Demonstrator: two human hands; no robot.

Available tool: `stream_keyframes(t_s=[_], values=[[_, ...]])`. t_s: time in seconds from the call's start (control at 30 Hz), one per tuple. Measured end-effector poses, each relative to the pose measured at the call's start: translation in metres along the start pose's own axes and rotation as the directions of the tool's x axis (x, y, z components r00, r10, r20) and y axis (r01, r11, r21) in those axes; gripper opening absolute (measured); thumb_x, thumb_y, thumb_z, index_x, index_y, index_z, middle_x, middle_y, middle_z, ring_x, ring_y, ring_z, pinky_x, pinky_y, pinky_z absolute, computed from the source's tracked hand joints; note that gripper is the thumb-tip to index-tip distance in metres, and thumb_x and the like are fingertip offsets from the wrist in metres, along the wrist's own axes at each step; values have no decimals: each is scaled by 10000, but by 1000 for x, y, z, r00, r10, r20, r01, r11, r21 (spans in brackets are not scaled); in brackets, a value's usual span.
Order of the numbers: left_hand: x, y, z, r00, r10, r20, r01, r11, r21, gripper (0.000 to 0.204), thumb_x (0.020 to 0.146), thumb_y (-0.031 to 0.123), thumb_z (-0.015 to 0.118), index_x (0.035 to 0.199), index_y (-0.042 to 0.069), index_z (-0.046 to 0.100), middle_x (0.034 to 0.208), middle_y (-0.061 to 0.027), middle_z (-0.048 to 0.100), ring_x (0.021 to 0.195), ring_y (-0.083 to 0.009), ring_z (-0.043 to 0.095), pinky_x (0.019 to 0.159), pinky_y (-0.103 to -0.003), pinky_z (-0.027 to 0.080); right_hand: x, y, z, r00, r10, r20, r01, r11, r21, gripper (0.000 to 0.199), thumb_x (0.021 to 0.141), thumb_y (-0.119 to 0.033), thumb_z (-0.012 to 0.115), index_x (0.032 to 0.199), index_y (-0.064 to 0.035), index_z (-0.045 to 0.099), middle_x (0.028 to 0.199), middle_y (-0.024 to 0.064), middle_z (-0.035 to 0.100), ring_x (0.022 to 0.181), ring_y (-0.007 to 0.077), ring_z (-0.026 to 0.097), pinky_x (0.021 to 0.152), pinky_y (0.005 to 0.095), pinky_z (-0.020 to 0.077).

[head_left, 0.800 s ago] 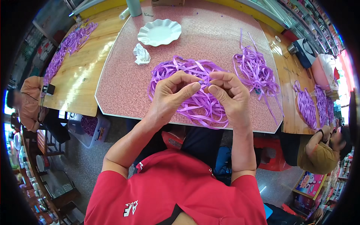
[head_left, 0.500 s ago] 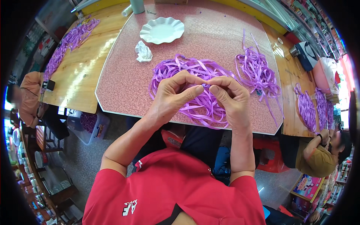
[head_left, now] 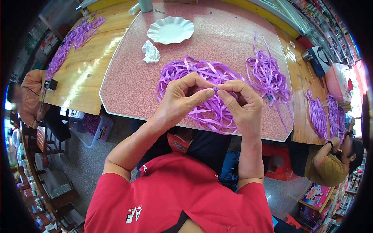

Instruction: Tying and organizing purple plastic ribbons on a table.

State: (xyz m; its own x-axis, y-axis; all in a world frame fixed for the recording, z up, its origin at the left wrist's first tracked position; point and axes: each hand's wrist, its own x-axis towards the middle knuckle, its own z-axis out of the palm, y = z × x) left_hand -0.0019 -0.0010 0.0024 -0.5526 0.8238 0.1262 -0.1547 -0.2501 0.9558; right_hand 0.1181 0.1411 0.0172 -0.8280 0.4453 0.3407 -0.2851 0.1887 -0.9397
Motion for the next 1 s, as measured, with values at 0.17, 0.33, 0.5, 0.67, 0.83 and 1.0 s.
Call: stream_keyframes(t_s=[0.17,0.33,0.5,0.67,0.83,1.0], values=[[-2,6,2,999,-32,-37,34,998,56,118,903,112,699,977,23,672,873,51,569,795,-6,521,682,-174,417,-2,3,1,995,-95,-6,92,982,-162,133,871,78,656,989,18,671,988,35,643,831,52,585,702,171,466],[-1,4,0,999,-27,-24,28,998,48,133,903,115,698,990,18,669,878,51,562,779,0,514,659,-170,410,-1,2,3,1000,-24,-17,24,1000,15,126,872,66,663,985,10,675,984,35,650,801,35,567,661,164,448],[-2,3,-1,999,-6,-32,9,996,88,131,910,115,690,996,18,668,870,53,561,759,3,511,643,-166,405,-2,-1,6,1000,18,-19,-17,999,41,121,878,40,670,993,2,677,967,25,656,732,17,536,594,150,406],[-3,5,2,1000,-26,-17,27,996,86,127,912,102,688,1004,18,665,884,54,565,747,11,507,635,-159,403,-5,1,0,979,204,17,-202,951,236,130,914,-50,664,1029,10,662,840,20,652,563,0,441,457,162,329],[-3,1,3,1000,9,-14,-9,1000,15,134,921,103,680,1016,10,661,817,60,579,712,17,466,603,-157,386,-4,1,3,965,259,36,-253,891,376,145,920,-86,663,1025,14,653,797,34,646,523,4,410,431,166,325],[-4,-5,0,998,55,-14,-55,999,2,144,916,117,691,1014,14,671,799,73,567,695,18,443,581,-161,354,-4,2,4,951,300,72,-296,824,482,141,919,-92,664,1015,11,651,790,43,644,518,6,402,433,165,327]])
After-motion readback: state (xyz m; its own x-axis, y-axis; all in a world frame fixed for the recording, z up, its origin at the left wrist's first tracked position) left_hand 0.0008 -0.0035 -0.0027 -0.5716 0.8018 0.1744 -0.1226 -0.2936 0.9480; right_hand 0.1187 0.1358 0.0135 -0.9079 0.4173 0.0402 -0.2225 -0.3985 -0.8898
